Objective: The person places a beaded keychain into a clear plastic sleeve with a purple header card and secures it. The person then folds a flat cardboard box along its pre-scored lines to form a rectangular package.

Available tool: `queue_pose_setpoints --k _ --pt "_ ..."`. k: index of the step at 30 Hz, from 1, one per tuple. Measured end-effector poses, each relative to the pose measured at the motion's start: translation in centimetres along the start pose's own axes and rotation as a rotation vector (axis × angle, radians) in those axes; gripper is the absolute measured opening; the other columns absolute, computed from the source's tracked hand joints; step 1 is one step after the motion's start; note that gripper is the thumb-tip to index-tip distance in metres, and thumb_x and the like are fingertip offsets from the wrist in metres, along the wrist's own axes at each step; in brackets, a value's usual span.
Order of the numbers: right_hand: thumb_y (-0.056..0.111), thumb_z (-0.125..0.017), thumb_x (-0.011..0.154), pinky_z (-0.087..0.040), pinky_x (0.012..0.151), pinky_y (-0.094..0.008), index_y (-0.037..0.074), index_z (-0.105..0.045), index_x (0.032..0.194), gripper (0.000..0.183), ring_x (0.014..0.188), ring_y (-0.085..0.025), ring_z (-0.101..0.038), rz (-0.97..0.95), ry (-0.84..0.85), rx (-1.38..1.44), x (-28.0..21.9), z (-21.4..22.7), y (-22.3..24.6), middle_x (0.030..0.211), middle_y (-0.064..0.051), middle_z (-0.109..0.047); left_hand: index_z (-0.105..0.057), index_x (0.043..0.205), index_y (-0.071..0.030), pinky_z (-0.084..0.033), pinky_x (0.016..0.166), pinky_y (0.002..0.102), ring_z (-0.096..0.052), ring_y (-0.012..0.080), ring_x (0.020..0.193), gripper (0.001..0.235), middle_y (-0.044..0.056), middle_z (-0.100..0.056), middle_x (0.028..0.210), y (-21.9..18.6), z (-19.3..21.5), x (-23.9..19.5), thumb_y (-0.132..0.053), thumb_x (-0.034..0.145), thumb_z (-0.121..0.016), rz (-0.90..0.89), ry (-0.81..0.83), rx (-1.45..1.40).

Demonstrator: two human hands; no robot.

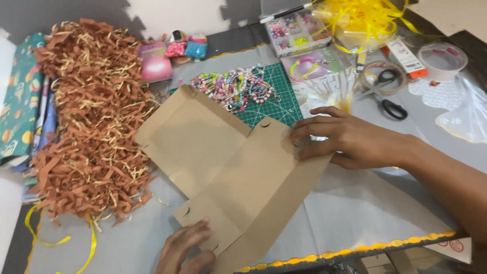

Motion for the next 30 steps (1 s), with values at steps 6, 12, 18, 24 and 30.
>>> queue_pose_setpoints --k 6,12,18,24,30 --pt "-0.003 -0.074 0.084 -0.037 0.133 -0.067 0.016 -0.09 0.129 0.051 0.161 -0.036 -0.06 0.015 0.07 0.297 0.7 -0.5 1.1 0.172 -0.013 -0.065 -0.074 0.123 -0.028 -0.04 0.104 0.045 -0.074 0.0232 0.137 0.038 -0.003 -0.078 0.153 0.3 -0.7 -1.4 -0.04 0.114 -0.04 0.068 0.065 0.138" --pt "0.015 -0.087 0.083 -0.045 0.118 -0.057 0.02 -0.087 0.13 0.048 0.147 -0.029 -0.071 -0.076 0.186 0.337 0.3 -2.7 0.0 0.162 0.0 -0.078 -0.083 0.126 -0.031 -0.039 0.101 0.05 -0.076 0.023 0.122 0.025 -0.008 -0.081 0.135 -0.7 0.1 -1.1 -0.041 0.111 -0.065 -0.037 0.07 0.14" --pt "0.03 -0.08 0.1 -0.051 0.1 -0.046 0.02 -0.089 0.113 0.019 0.108 -0.025 -0.075 -0.134 0.151 0.419 1.0 -3.1 -0.3 0.119 0.003 -0.085 -0.084 0.099 -0.023 -0.046 0.088 0.04 -0.074 0.0179 0.093 0.018 -0.008 -0.083 0.104 -0.6 0.5 -0.1 -0.04 0.104 -0.084 0.022 -0.025 0.018" --pt "0.037 -0.091 0.096 -0.053 0.089 -0.039 0.019 -0.09 0.102 0.019 0.091 -0.02 -0.072 -0.194 0.061 0.547 1.3 -3.5 -1.0 0.099 0.003 -0.079 -0.083 0.101 -0.02 -0.052 0.083 0.035 -0.071 0.0189 0.087 0.021 -0.006 -0.08 0.098 0.2 0.5 0.0 -0.039 0.107 -0.079 0.097 -0.007 -0.117" --pt "0.027 -0.097 0.089 -0.054 0.107 -0.042 0.025 -0.094 0.12 0.031 0.122 -0.023 -0.074 -0.276 0.172 0.528 -0.4 -5.1 -2.3 0.126 0.0 -0.075 -0.088 0.098 -0.016 -0.062 0.079 0.032 -0.076 0.0189 0.091 0.013 0.002 -0.078 0.112 1.3 0.3 -1.0 -0.028 0.095 -0.093 0.216 -0.048 -0.202"
Point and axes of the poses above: each hand's wrist, its own x-axis towards the middle knuckle, its own z-axis out of the back of the hand, y = z × x, the point moved 8 cm from there along x, towards the middle knuckle
